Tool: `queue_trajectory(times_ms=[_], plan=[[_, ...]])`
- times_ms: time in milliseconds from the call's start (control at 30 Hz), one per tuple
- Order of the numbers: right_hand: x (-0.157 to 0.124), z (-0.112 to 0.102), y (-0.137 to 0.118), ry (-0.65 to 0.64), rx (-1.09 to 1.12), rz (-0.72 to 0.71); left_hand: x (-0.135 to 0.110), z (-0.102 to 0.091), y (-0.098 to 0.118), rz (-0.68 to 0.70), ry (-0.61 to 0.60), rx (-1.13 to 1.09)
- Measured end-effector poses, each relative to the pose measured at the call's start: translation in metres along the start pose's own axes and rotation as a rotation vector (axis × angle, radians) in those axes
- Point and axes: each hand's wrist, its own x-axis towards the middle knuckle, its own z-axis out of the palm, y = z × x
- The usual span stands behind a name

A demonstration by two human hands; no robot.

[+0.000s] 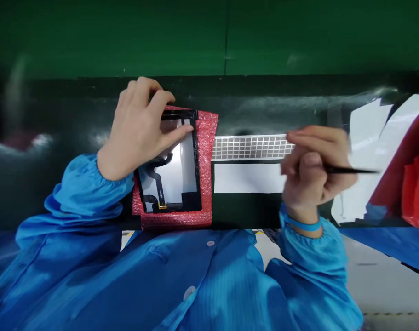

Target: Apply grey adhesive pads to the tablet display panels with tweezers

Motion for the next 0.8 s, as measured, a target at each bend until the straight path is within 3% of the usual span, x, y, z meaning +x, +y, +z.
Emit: queue_trajectory(times_ms=[33, 100, 200, 267, 400, 600, 800], plan=[[0.006, 0.014, -0.017, 0.051, 0.250, 0.123, -0.006, -0.003, 0.006, 0.062, 0.011, -0.006], [0.016, 0.042, -0.039, 0.014, 0.601, 0.224, -0.019, -0.007, 0.021, 0.219, 0.001, -0.022], [0.020, 0.068, -0.038, -0.080, 0.687, 0.376, -0.039, -0.001, 0.051, 0.468, -0.063, -0.003], [0.017, 0.073, -0.025, -0.152, 0.674, 0.418, -0.050, 0.009, 0.065, 0.534, -0.106, 0.043], [0.012, 0.067, -0.008, -0.167, 0.734, 0.393, -0.060, 0.026, 0.073, 0.483, -0.119, 0.118], [0.014, 0.062, -0.018, -0.141, 0.787, 0.415, -0.054, 0.033, 0.068, 0.440, -0.048, 0.077], [0.012, 0.052, -0.019, -0.331, 0.861, 0.427, -0.053, 0.035, 0.069, 0.470, 0.021, 0.063]])
